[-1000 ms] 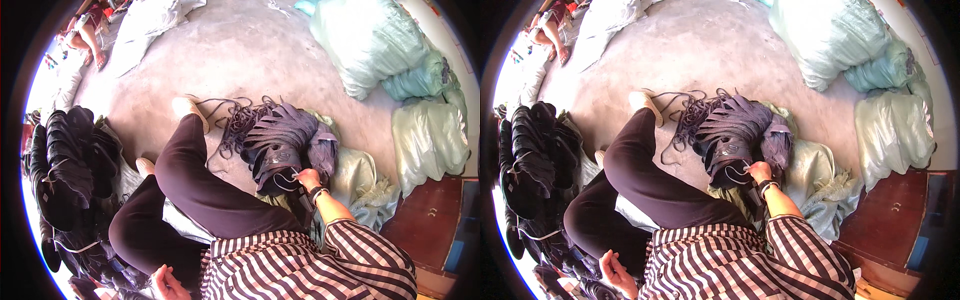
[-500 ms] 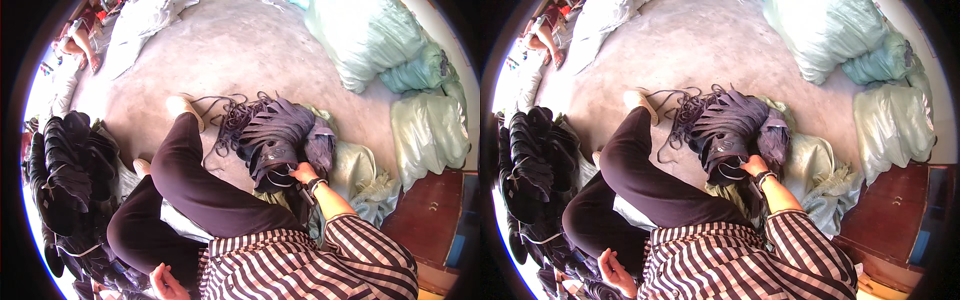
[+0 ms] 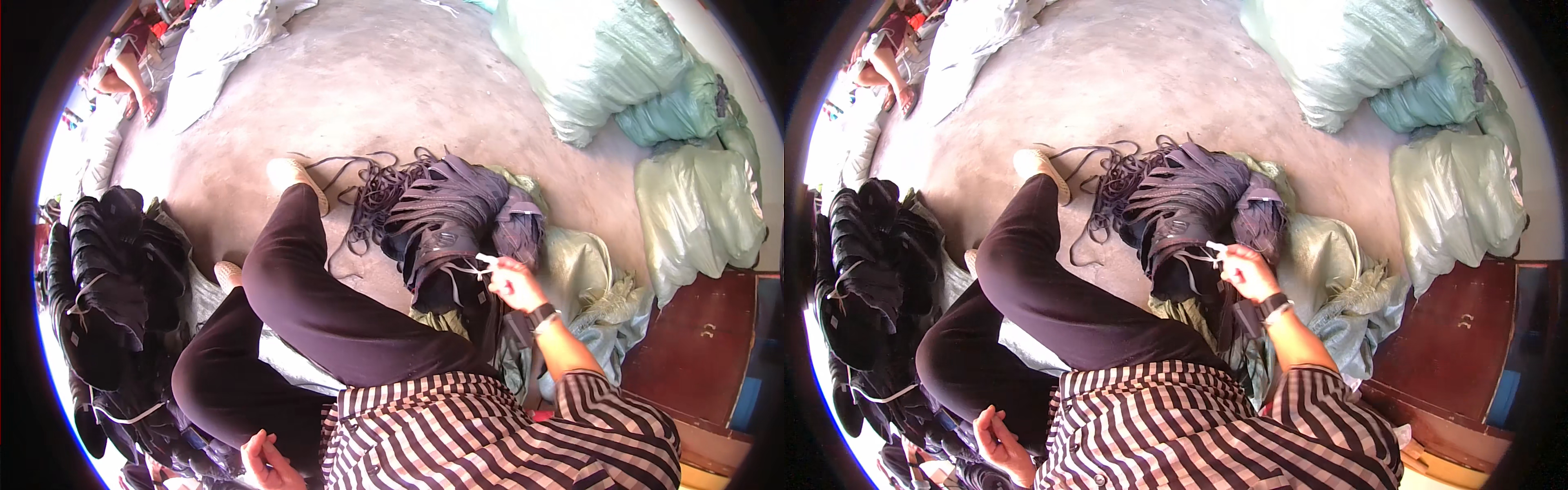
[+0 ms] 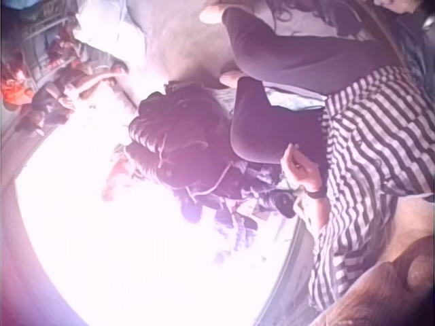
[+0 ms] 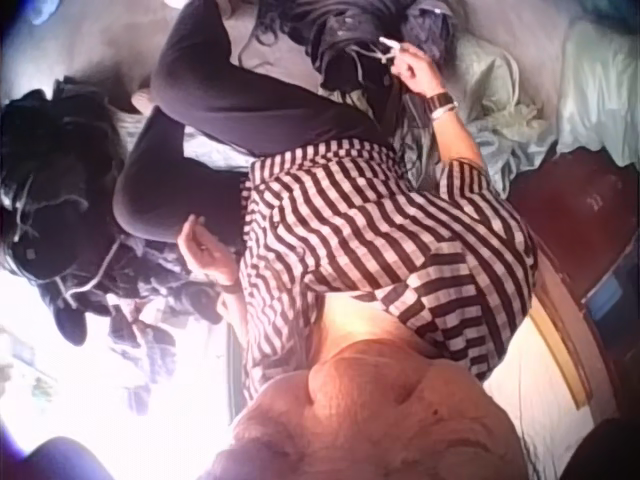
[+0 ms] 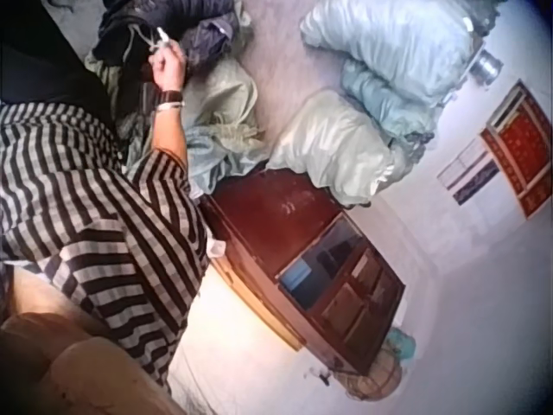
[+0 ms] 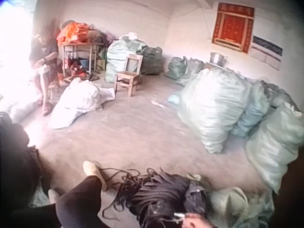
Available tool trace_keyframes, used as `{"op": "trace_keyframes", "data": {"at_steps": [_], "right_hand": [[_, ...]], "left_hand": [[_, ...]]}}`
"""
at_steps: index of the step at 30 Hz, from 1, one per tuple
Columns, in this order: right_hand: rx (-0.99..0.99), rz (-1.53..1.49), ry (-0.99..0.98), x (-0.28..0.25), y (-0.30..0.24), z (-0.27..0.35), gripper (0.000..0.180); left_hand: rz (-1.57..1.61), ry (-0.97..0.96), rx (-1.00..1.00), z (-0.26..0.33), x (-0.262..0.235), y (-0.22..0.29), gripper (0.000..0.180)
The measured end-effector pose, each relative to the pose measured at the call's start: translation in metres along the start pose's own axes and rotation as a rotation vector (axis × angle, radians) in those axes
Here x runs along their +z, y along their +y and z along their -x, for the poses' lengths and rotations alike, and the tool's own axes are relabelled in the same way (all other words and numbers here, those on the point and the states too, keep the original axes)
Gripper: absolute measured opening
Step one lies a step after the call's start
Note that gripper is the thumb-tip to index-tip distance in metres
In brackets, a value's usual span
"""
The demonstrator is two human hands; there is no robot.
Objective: Lacing black sneakers while sitting on the floor in a shoe warehouse.
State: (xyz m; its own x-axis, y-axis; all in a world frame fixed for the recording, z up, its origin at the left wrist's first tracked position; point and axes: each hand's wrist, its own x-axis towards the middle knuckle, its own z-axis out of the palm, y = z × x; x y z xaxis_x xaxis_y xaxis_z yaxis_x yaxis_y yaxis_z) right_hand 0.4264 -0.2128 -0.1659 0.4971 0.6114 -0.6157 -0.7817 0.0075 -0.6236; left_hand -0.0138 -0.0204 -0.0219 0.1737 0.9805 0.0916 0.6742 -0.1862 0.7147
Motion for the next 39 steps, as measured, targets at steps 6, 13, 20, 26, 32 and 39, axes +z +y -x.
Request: {"op": "trace_keyframes", "data": {"at_steps": [6,13,20,26,32,39], "right_hand": [[-0.242,-0.101,-0.392,0.009,-0.068,0.044,0.013],[-0.345,-0.105,0.105,0.01,-0.076,0.018,0.025],[-0.277,1.03,0.175,0.006,0.009,-0.04,0.066],[-0.121,1.204,0.503,0.032,0.052,-0.076,0.059],[-0.176,0.784,0.204,0.06,0.011,-0.038,0.044],[-0.892,0.386,-0.016,0.084,-0.117,0.019,0.028]], "left_hand": [[0.027,-0.038,-0.004,-0.007,0.003,0.002,0.015],[0.051,-0.046,-0.028,-0.003,0.005,-0.004,0.014],[0.025,-0.026,-0.022,0.0,0.006,0.0,0.014],[0.027,0.004,-0.02,-0.001,0.009,0.002,0.014],[0.022,-0.035,-0.015,0.001,0.0,0.013,0.012],[0.278,-0.166,-0.095,-0.011,-0.003,0.011,0.012]]}}
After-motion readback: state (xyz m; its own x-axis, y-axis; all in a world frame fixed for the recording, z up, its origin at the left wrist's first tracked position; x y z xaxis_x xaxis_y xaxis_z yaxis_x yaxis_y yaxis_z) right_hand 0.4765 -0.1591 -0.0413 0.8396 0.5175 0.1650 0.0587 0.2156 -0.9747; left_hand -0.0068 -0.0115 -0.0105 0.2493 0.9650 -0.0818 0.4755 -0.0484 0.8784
